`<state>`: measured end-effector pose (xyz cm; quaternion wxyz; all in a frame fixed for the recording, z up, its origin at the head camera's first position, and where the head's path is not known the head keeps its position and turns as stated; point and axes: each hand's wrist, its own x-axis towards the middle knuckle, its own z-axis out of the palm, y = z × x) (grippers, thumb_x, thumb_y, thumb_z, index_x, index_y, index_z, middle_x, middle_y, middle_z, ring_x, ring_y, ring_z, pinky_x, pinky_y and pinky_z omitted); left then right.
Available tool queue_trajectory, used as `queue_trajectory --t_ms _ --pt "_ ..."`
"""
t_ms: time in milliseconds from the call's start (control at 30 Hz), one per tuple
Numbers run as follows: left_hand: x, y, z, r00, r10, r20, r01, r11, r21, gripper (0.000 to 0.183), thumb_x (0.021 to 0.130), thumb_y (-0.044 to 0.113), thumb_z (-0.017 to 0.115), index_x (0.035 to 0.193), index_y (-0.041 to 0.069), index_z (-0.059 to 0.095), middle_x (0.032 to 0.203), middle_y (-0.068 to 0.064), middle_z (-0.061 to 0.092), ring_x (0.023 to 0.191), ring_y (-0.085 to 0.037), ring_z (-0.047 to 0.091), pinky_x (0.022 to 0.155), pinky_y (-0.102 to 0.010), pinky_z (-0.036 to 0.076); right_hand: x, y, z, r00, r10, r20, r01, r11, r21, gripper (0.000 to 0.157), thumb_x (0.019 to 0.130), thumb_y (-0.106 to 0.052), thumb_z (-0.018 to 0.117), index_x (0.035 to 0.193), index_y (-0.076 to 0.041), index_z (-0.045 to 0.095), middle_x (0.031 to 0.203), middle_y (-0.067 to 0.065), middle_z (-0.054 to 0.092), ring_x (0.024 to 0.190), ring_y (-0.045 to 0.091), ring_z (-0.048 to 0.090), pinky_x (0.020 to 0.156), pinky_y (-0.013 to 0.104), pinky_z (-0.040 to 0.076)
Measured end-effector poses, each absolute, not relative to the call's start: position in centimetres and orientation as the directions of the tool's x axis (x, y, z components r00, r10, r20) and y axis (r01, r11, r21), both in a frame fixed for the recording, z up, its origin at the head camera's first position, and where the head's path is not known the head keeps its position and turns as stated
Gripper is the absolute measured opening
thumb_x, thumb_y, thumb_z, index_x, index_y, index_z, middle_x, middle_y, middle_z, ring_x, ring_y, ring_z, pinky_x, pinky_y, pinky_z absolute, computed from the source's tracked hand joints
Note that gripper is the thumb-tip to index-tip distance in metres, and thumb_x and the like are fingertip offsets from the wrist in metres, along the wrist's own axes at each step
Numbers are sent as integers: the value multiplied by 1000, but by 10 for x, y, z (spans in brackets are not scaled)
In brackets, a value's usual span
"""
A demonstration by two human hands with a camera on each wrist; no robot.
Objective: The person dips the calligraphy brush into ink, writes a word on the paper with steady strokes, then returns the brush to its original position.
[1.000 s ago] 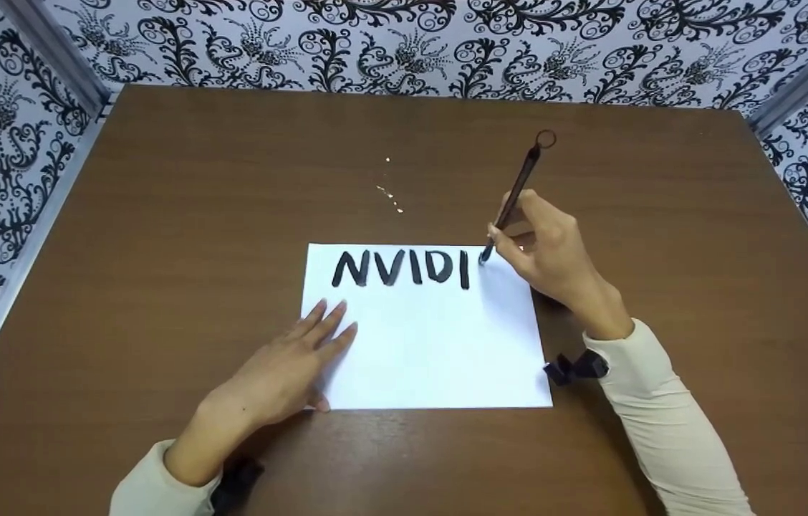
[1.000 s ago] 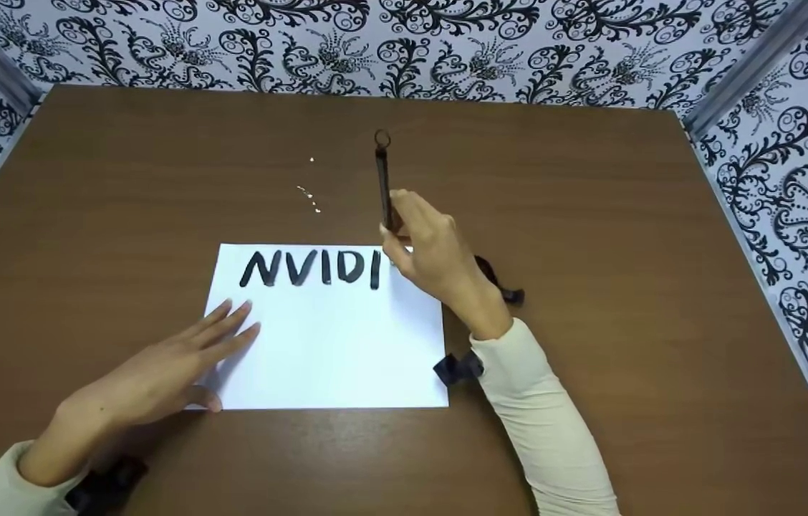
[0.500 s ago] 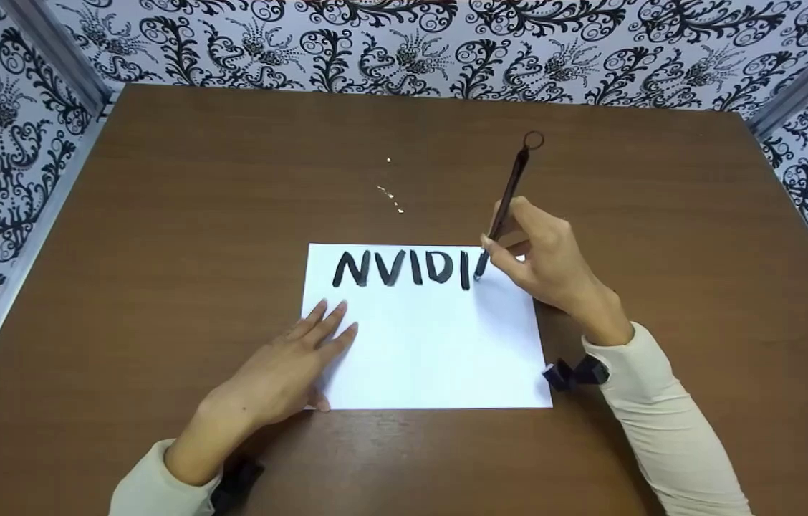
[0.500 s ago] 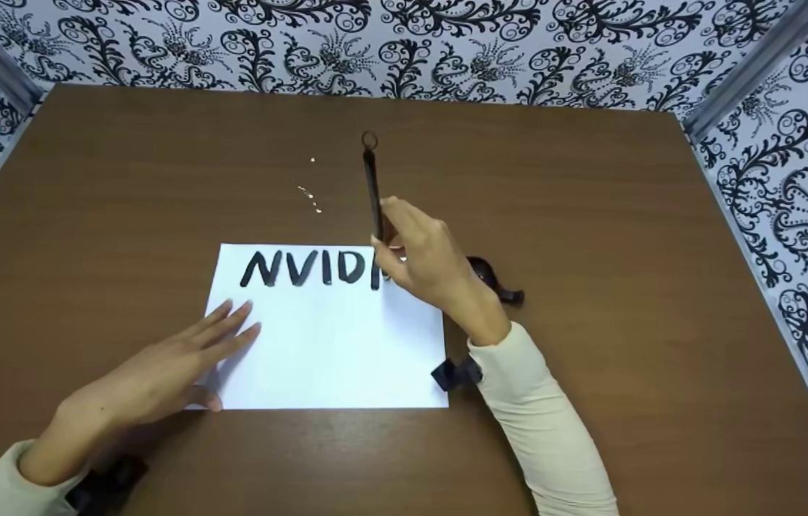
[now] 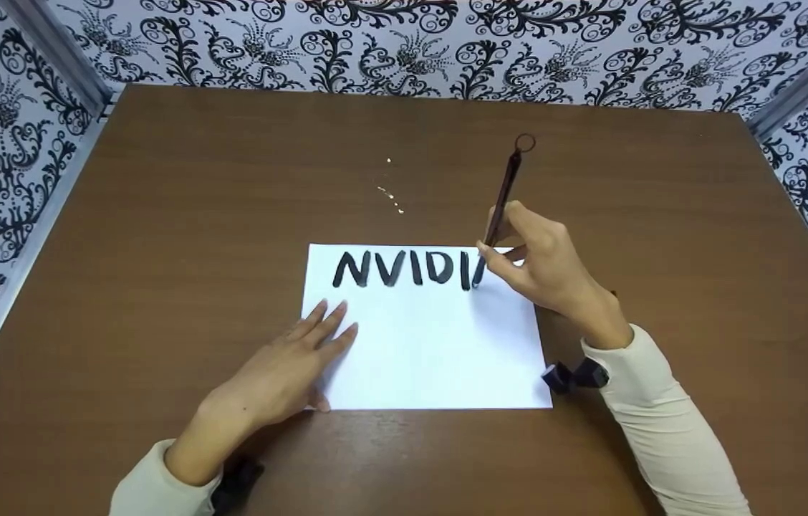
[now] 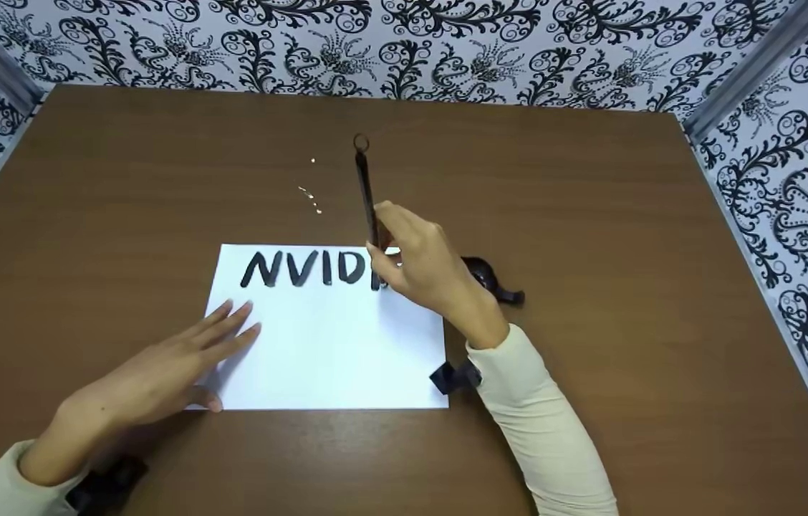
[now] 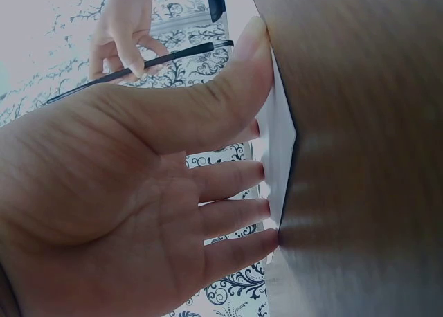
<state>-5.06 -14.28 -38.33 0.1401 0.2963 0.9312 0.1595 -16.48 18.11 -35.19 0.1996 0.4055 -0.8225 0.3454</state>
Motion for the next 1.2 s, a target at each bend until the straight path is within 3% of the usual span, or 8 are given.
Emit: queue_trajectory --t_ms 300,467,733,1200 --pt "-51 -142 -383 -789 591 -169 505 779 371 90 72 24 79 147 3 35 156 -17 17 143 -37 11 101 -60 33 -165 182 -349 -586 -534 609 -810 407 -423 24 83 -1 68 101 2 53 83 9 65 75 20 70 50 25 54" --pt "-51 -141 -383 -789 588 -178 499 782 373 90 72 24 79 147 3 34 156 -17 16 143 -36 10 104 -58 29 -169 194 -338 -581 -442 683 -807 422 -413 26 79 -1 73 98 5 57 83 9 67 71 19 69 57 20 54" --pt "-51 -143 -383 -785 598 -161 512 773 375 90 72 23 80 147 3 34 156 -18 16 143 -37 11 105 -57 29 -176 216 -332 -666 -301 682 -731 444 -518 33 76 11 73 103 7 55 88 10 67 74 13 69 59 17 53" --pt "-51 -142 -383 -787 594 -169 508 778 369 89 73 23 80 147 4 35 156 -17 16 143 -37 11 103 -58 32 -185 211 -349 -642 -372 670 -765 360 -533 32 76 15 70 104 9 55 88 13 65 77 17 68 67 20 54"
